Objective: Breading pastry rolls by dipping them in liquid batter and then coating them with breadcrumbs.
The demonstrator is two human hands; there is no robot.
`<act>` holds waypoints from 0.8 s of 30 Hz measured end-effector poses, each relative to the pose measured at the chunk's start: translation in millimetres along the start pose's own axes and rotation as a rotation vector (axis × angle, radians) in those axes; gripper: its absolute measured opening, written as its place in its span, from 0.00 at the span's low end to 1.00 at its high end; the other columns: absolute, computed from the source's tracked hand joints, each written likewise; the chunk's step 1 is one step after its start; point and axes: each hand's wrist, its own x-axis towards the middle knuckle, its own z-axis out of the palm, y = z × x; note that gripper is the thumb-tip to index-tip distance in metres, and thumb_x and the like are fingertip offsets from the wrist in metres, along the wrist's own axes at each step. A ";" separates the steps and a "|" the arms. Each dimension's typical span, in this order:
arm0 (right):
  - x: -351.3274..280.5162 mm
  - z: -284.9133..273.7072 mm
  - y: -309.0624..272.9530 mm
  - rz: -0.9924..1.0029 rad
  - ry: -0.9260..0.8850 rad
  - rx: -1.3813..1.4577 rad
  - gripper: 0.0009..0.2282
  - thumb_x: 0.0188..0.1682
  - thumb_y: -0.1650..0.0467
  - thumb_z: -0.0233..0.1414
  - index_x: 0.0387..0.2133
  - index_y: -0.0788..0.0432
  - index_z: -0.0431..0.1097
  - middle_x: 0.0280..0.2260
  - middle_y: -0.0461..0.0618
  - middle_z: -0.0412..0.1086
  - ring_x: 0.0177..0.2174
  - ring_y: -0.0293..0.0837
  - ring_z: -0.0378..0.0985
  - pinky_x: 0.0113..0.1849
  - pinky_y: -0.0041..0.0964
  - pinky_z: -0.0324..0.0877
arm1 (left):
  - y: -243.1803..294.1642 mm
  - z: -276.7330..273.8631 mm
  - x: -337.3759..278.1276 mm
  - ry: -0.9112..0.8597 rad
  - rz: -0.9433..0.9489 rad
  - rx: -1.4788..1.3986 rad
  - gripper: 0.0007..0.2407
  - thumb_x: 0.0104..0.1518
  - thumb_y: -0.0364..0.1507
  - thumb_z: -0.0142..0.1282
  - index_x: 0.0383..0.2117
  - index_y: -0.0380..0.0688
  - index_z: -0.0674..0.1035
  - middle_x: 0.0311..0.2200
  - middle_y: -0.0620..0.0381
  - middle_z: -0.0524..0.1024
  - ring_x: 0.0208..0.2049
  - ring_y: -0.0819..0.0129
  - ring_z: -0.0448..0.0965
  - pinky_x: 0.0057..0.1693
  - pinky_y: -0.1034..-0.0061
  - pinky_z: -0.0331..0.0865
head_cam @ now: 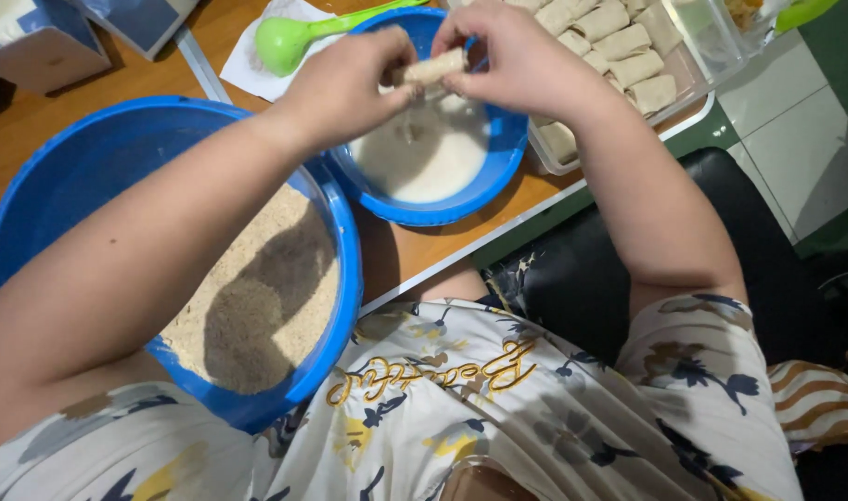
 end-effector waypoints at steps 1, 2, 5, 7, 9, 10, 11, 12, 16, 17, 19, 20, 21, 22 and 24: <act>-2.5 0.2 0.1 -0.028 -0.005 0.017 0.10 0.52 0.76 0.60 0.46 0.63 0.73 0.40 0.48 0.74 0.39 0.37 0.77 0.41 0.32 0.74 | 1.1 1.1 -2.7 0.006 0.033 0.016 0.11 0.61 0.34 0.63 0.42 0.41 0.78 0.34 0.46 0.81 0.35 0.51 0.82 0.42 0.61 0.73; -3.8 -1.1 -2.7 -0.029 -0.007 0.015 0.10 0.52 0.76 0.60 0.46 0.63 0.73 0.40 0.48 0.74 0.39 0.37 0.77 0.41 0.32 0.74 | 5.3 -0.4 -3.0 0.008 0.032 0.015 0.11 0.61 0.34 0.63 0.42 0.41 0.78 0.34 0.46 0.81 0.35 0.51 0.82 0.42 0.61 0.73; -7.8 -1.3 -8.4 0.036 -0.025 0.110 0.10 0.52 0.76 0.60 0.46 0.63 0.72 0.41 0.46 0.73 0.40 0.35 0.78 0.42 0.30 0.74 | 8.9 0.8 -6.2 0.008 0.035 -0.024 0.11 0.60 0.33 0.62 0.42 0.40 0.78 0.35 0.47 0.81 0.36 0.51 0.82 0.42 0.62 0.73; -10.2 -1.7 -11.3 0.114 -0.035 0.135 0.10 0.51 0.75 0.60 0.46 0.62 0.72 0.41 0.44 0.73 0.39 0.33 0.77 0.41 0.29 0.74 | 3.0 5.8 -7.7 -0.004 -0.002 -0.136 0.11 0.60 0.33 0.61 0.42 0.40 0.77 0.35 0.48 0.81 0.37 0.55 0.84 0.44 0.64 0.75; -11.2 1.8 -7.4 0.103 -0.044 0.129 0.11 0.51 0.76 0.60 0.46 0.63 0.72 0.42 0.45 0.73 0.39 0.33 0.76 0.41 0.29 0.73 | -4.4 15.0 -9.0 0.004 0.002 -0.170 0.11 0.60 0.33 0.62 0.41 0.39 0.77 0.35 0.47 0.81 0.37 0.55 0.84 0.44 0.64 0.75; -11.1 3.6 -5.4 0.094 -0.053 0.127 0.12 0.50 0.76 0.60 0.46 0.63 0.72 0.42 0.45 0.73 0.39 0.34 0.76 0.41 0.29 0.73 | -8.4 19.4 -9.8 0.008 0.004 -0.205 0.12 0.60 0.33 0.62 0.41 0.39 0.76 0.35 0.47 0.81 0.37 0.55 0.84 0.45 0.64 0.76; -11.5 3.9 -4.2 0.091 -0.056 0.124 0.12 0.50 0.76 0.60 0.46 0.63 0.72 0.42 0.45 0.73 0.39 0.34 0.76 0.41 0.29 0.73 | -5.7 18.5 -10.7 0.013 0.004 -0.205 0.12 0.60 0.33 0.62 0.41 0.39 0.76 0.35 0.47 0.81 0.37 0.55 0.84 0.45 0.64 0.76; -13.3 5.0 -2.8 0.070 -0.057 0.117 0.12 0.50 0.76 0.60 0.47 0.63 0.71 0.43 0.46 0.73 0.41 0.34 0.76 0.43 0.29 0.73 | -3.0 18.8 -12.2 0.037 0.015 -0.179 0.11 0.59 0.33 0.62 0.40 0.39 0.77 0.35 0.46 0.81 0.37 0.53 0.83 0.45 0.63 0.75; -13.0 -0.8 -12.7 0.115 -0.042 0.156 0.13 0.51 0.75 0.60 0.48 0.61 0.71 0.42 0.45 0.73 0.42 0.34 0.77 0.44 0.30 0.74 | 1.9 16.1 -9.6 0.156 0.108 -0.084 0.10 0.60 0.31 0.64 0.40 0.38 0.78 0.35 0.44 0.81 0.37 0.47 0.82 0.44 0.60 0.73; -13.7 1.5 -11.6 0.115 -0.043 0.154 0.13 0.51 0.75 0.60 0.48 0.61 0.71 0.42 0.45 0.73 0.42 0.34 0.77 0.44 0.30 0.74 | 0.6 17.2 -10.1 0.159 0.108 -0.085 0.10 0.60 0.31 0.64 0.40 0.38 0.78 0.35 0.44 0.81 0.37 0.47 0.82 0.44 0.60 0.73; -15.5 5.0 -10.5 0.125 -0.024 0.151 0.12 0.52 0.74 0.61 0.48 0.61 0.71 0.43 0.44 0.73 0.41 0.34 0.77 0.44 0.30 0.74 | -0.9 18.7 -10.6 0.177 0.114 -0.096 0.11 0.58 0.32 0.64 0.39 0.39 0.78 0.33 0.44 0.81 0.36 0.47 0.81 0.42 0.59 0.73; -16.1 5.4 -11.6 0.122 -0.025 0.146 0.12 0.52 0.74 0.61 0.48 0.61 0.71 0.43 0.44 0.73 0.41 0.34 0.77 0.44 0.30 0.74 | -1.4 19.3 -11.8 0.183 0.116 -0.095 0.11 0.58 0.32 0.64 0.39 0.39 0.78 0.33 0.44 0.81 0.36 0.47 0.81 0.42 0.59 0.73; -16.5 5.7 -12.7 0.086 -0.020 0.079 0.12 0.53 0.74 0.61 0.48 0.62 0.71 0.43 0.45 0.73 0.41 0.34 0.76 0.45 0.31 0.74 | -1.9 19.8 -12.8 0.167 0.099 -0.108 0.11 0.58 0.32 0.64 0.39 0.39 0.78 0.33 0.44 0.81 0.35 0.48 0.81 0.42 0.60 0.73; -16.6 6.0 -13.6 0.049 -0.016 0.012 0.12 0.53 0.75 0.61 0.48 0.62 0.72 0.44 0.46 0.73 0.41 0.35 0.75 0.45 0.32 0.74 | -2.5 20.4 -14.2 0.153 0.079 -0.121 0.10 0.58 0.32 0.64 0.39 0.39 0.78 0.32 0.45 0.80 0.34 0.48 0.81 0.41 0.60 0.73; -13.9 6.3 -14.5 0.068 -0.008 0.035 0.12 0.53 0.75 0.61 0.48 0.62 0.71 0.44 0.45 0.73 0.42 0.34 0.76 0.45 0.32 0.75 | -1.9 19.6 -14.9 0.176 0.091 -0.136 0.10 0.59 0.32 0.64 0.39 0.39 0.78 0.32 0.45 0.81 0.34 0.50 0.82 0.42 0.61 0.73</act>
